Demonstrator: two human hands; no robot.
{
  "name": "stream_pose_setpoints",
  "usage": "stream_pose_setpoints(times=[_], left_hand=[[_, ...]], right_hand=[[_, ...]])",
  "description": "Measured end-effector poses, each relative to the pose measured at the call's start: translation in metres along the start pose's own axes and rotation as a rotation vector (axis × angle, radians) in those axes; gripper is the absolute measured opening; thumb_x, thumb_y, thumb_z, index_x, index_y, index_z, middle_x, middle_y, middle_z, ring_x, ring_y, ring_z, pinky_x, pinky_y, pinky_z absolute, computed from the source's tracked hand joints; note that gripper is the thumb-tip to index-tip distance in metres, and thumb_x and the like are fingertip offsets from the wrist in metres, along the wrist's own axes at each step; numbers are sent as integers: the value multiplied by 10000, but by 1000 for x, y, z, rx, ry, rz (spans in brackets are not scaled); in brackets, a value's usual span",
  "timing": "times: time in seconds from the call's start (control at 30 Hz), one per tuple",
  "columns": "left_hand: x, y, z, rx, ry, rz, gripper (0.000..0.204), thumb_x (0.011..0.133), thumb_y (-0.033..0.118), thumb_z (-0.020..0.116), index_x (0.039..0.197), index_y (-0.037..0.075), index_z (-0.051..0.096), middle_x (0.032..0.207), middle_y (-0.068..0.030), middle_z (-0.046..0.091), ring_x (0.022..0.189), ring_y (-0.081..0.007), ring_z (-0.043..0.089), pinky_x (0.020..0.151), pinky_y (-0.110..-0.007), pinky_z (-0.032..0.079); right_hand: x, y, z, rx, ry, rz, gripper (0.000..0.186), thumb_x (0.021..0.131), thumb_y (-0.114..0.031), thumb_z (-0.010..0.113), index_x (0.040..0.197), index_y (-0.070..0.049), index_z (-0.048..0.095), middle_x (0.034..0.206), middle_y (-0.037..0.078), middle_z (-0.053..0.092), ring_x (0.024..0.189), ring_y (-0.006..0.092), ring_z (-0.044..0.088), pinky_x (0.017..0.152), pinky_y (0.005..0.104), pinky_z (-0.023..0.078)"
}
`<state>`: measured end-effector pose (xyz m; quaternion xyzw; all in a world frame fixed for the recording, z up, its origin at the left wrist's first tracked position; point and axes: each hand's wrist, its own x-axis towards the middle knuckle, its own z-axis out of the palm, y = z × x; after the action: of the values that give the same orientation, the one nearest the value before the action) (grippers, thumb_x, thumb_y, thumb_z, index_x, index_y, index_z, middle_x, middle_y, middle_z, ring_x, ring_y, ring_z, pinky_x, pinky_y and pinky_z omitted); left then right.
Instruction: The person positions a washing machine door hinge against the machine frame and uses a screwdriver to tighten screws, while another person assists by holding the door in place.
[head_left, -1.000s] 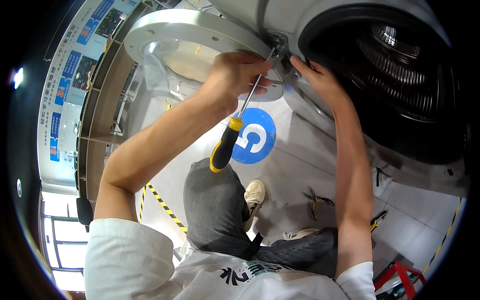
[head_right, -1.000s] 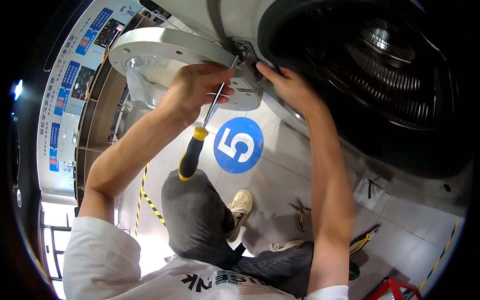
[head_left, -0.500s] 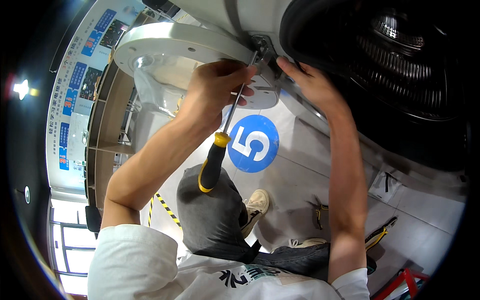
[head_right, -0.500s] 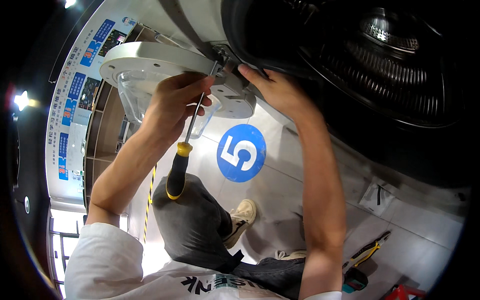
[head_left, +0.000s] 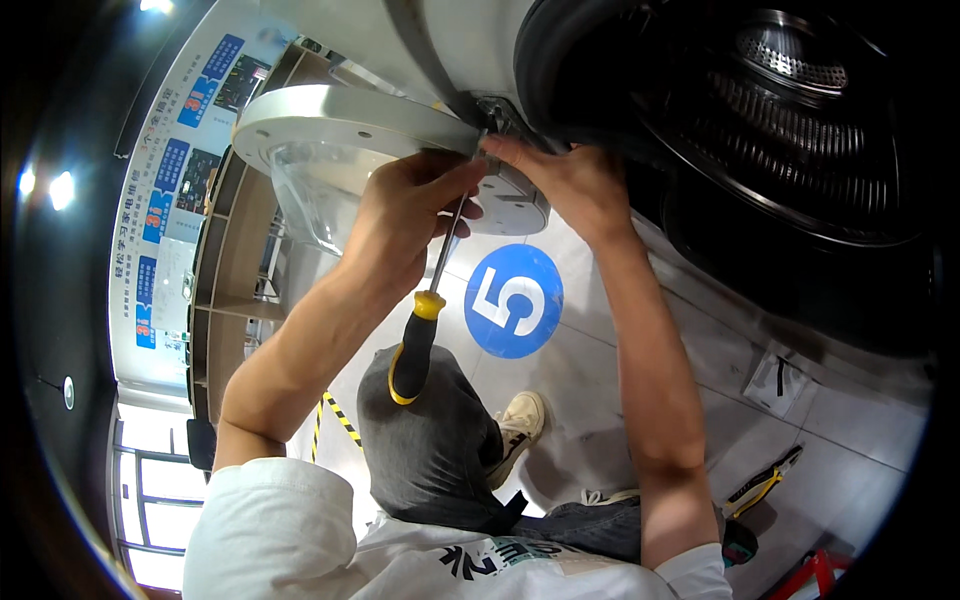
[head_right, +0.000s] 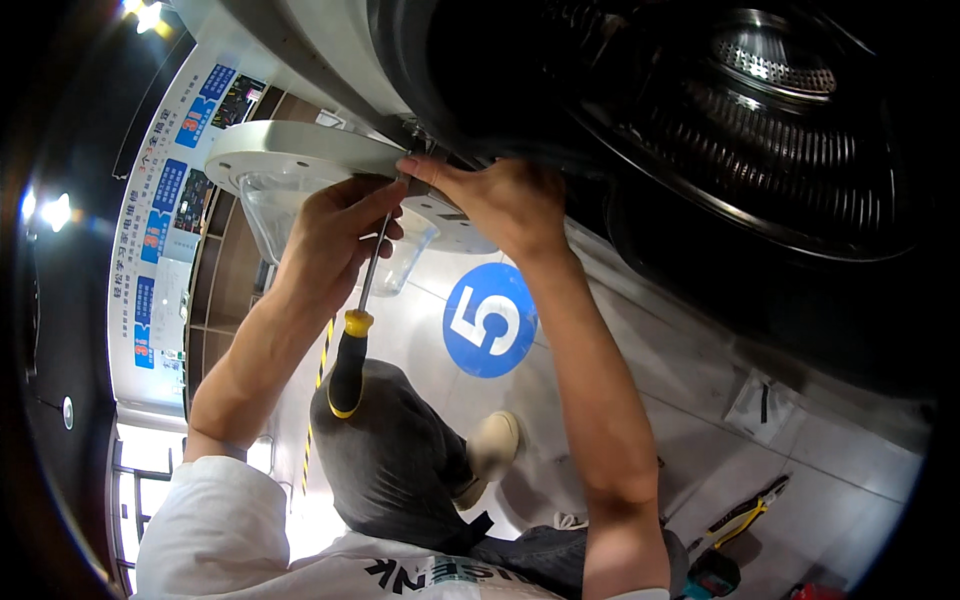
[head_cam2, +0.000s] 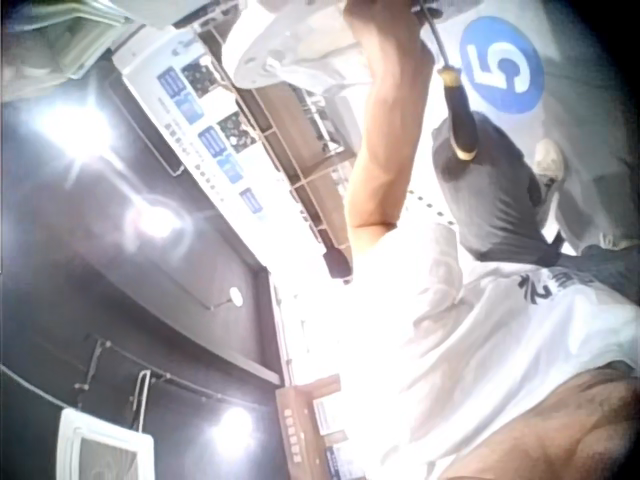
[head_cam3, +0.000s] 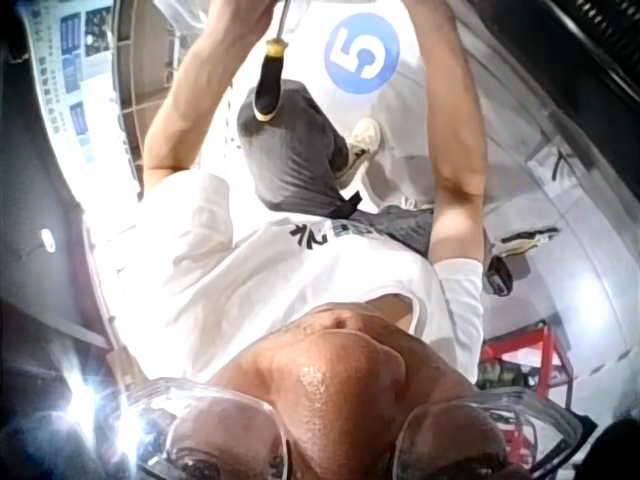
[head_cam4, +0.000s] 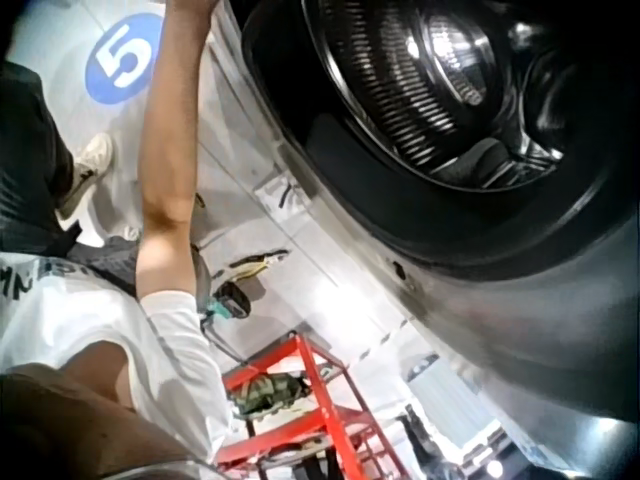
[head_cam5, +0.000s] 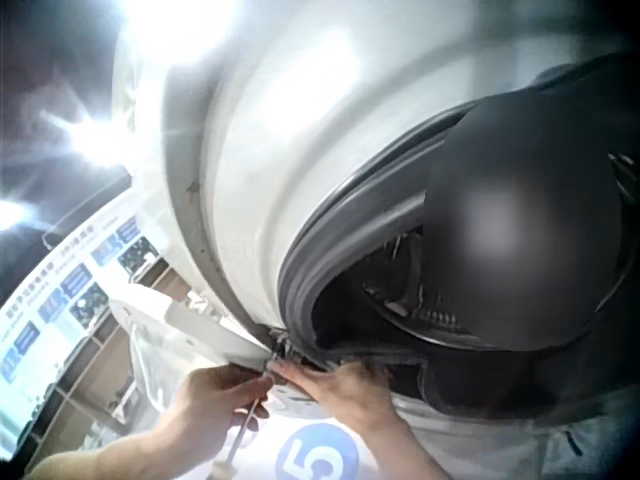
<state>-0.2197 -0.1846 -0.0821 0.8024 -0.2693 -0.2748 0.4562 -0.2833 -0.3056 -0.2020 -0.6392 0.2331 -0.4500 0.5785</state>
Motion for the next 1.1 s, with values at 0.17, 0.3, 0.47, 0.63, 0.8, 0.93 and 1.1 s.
stream_pose_setpoints(times=[0.17, 0.3, 0.47, 0.63, 0.8, 0.93, 1.1], left_hand=[[1, -1, -4, -15, -8, -6, 254, 892, 166, 695, 1011, -48, 624, 808, -46, 590, 680, -121, 579, 588, -243, 460], [2, 0, -5, -15, -10, -23, 241, 888, 160, 699, 998, -42, 625, 794, -46, 591, 665, -126, 583, 579, -247, 460], [7, -5, -8, -25, -25, -14, 236, 883, 154, 703, 996, -38, 625, 787, -53, 601, 662, -132, 592, 574, -251, 464], [6, -4, -13, -6, -51, 1, 287, 898, 174, 685, 1056, -52, 605, 841, -81, 627, 710, -150, 636, 605, -240, 488], [-6, -16, -21, -13, -65, 72, 388, 972, 267, 559, 1198, -48, 555, 1064, -169, 647, 958, -233, 656, 810, -289, 515], [-48, -61, -63, -119, -35, -20, 553, 1003, 453, 414, 1261, -20, 539, 1156, -200, 633, 1058, -274, 624, 936, -369, 471], [-116, -122, -84, -680, -314, -375, 739, 960, 618, 353, 1363, 3, 425, 1222, -228, 596, 1040, -269, 624, 954, -431, 440]], right_hand=[[0, -10, 1, 22, -60, 139, 622, 675, -538, 827, 843, 53, 734, 835, 120, 724, 781, 158, 689, 766, 263, 514], [-1, -14, 4, 49, -59, 178, 526, 709, -483, 822, 894, 5, 753, 847, 103, 738, 799, 93, 672, 762, 249, 508], [-1, -10, 0, 262, -147, 128, 324, 816, -344, 768, 953, -51, 761, 875, 65, 749, 817, 39, 655, 758, 215, 499], [-2, -5, 2, 313, -156, 89, 265, 848, -290, 741, 968, -55, 761, 928, 40, 748, 840, 30, 650, 751, 196, 494], [3, -9, 1, 274, -181, 276, 404, 776, -382, 792, 973, -30, 757, 936, 55, 745, 866, 59, 654, 776, 205, 489], [4, -3, 0, 60, -68, 201, 574, 669, -515, 834, 929, -8, 759, 856, 77, 734, 823, 93, 653, 793, 216, 478], [1, 4, 5, 29, -37, 201, 604, 672, -566, 813, 885, -3, 763, 750, 79, 707, 735, 94, 631, 742, 231, 477]])
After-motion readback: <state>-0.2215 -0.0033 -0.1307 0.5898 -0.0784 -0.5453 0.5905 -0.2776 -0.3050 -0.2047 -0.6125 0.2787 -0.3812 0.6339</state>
